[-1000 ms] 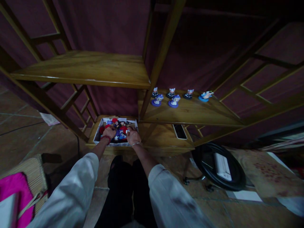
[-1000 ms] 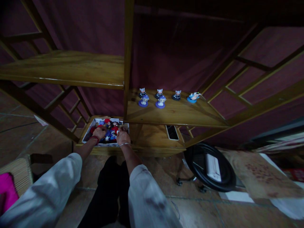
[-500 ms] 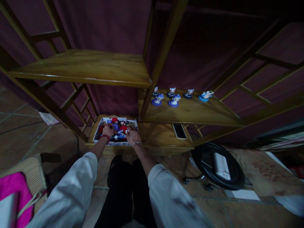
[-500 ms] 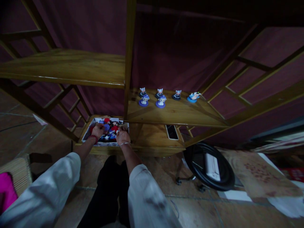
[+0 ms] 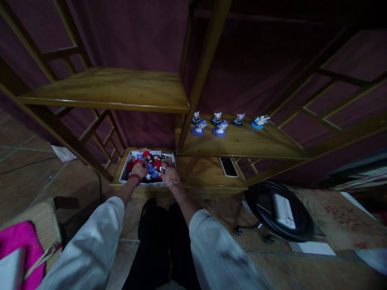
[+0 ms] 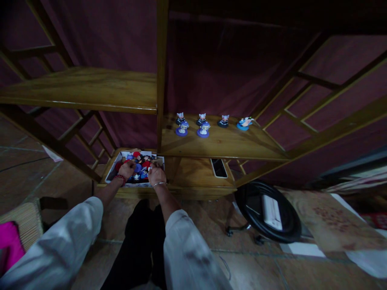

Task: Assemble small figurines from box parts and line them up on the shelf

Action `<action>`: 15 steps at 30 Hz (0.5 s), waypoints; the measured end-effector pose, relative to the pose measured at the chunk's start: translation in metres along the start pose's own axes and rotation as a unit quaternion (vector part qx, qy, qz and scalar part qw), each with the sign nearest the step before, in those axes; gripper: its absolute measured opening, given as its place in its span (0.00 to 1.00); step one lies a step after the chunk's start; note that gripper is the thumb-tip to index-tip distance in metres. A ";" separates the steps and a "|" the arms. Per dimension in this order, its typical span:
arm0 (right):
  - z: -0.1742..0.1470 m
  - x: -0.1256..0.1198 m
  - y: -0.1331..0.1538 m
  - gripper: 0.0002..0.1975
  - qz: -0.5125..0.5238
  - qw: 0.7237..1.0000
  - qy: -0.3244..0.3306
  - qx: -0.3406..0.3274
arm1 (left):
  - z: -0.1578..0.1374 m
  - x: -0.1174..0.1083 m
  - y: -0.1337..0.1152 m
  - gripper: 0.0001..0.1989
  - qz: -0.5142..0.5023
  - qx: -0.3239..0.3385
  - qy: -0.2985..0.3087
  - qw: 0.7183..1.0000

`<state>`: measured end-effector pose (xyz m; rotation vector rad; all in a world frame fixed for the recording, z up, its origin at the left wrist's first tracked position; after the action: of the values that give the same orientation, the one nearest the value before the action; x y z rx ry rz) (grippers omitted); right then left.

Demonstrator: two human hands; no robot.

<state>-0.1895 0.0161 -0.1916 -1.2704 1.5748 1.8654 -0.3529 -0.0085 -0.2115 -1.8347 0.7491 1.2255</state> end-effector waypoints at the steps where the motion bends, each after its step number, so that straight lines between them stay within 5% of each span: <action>1: -0.001 0.000 0.001 0.13 0.001 1.000 0.002 -0.003 | -0.001 0.000 0.000 0.14 0.006 0.001 0.000 1.000; 15: -0.001 -0.001 0.009 0.13 0.051 0.998 -0.027 -0.022 | -0.012 -0.005 -0.008 0.15 0.032 0.023 -0.008 0.999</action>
<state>-0.1953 0.0131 -0.1852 -1.1684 1.6057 1.9905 -0.3432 -0.0143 -0.2018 -1.7742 0.8273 1.2523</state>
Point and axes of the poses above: each hand's wrist, its own z-axis towards the middle knuckle, its own x-axis out of the palm, y = z × x, the point moved 7 cm from there along z, towards the middle knuckle, and after that the axes turned 9 degrees about z, right-handed, at the moved point
